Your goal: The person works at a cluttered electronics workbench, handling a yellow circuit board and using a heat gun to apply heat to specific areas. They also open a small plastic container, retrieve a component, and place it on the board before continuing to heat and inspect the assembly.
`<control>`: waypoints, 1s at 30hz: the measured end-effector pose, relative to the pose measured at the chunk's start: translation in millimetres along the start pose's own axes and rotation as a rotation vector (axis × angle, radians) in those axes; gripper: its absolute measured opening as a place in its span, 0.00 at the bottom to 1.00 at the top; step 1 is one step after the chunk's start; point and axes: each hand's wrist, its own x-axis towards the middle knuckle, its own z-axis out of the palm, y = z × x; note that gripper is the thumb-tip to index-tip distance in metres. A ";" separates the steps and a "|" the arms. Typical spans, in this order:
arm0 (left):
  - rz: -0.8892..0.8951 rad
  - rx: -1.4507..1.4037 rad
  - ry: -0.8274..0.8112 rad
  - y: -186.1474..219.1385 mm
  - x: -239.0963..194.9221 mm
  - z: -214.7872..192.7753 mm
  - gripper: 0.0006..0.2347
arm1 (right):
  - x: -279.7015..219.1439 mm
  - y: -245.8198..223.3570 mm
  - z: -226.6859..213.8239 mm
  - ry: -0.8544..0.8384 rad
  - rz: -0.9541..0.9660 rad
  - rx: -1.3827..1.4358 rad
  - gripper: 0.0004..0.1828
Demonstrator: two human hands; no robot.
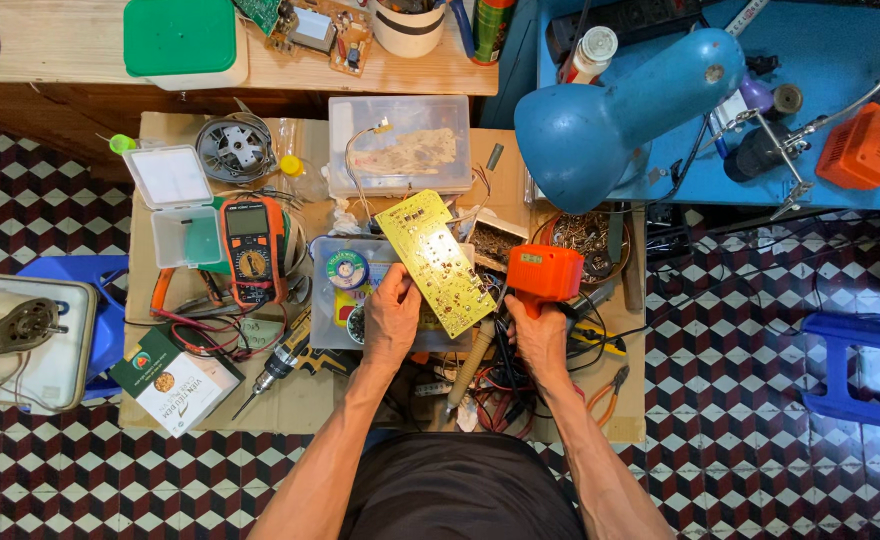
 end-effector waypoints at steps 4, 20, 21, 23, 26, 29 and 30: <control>-0.025 0.009 -0.010 0.5 0.2 -0.1 0.05 | 0.1 0.0 -0.3 -0.004 -0.004 0.011 0.20; -0.006 0.024 0.000 4.7 0.2 -2.1 0.05 | -1.0 10.2 -5.4 0.006 -0.075 0.015 0.19; -0.011 0.027 -0.002 4.3 -0.6 -1.8 0.05 | -2.9 14.2 -7.1 0.025 -0.095 0.031 0.18; -0.022 -0.001 -0.005 4.0 -1.9 -1.6 0.04 | -6.4 19.7 -16.9 0.055 -0.314 -0.151 0.14; -0.029 -0.056 -0.009 5.7 -3.3 -2.0 0.05 | -22.4 20.5 -24.2 0.094 -0.415 0.001 0.12; -0.039 -0.104 -0.011 7.0 -5.3 -1.3 0.05 | -44.7 10.8 -34.4 0.063 -0.549 0.040 0.14; -0.043 -0.117 -0.010 6.8 -6.4 -1.0 0.05 | -52.1 5.9 -37.0 0.038 -0.619 -0.001 0.15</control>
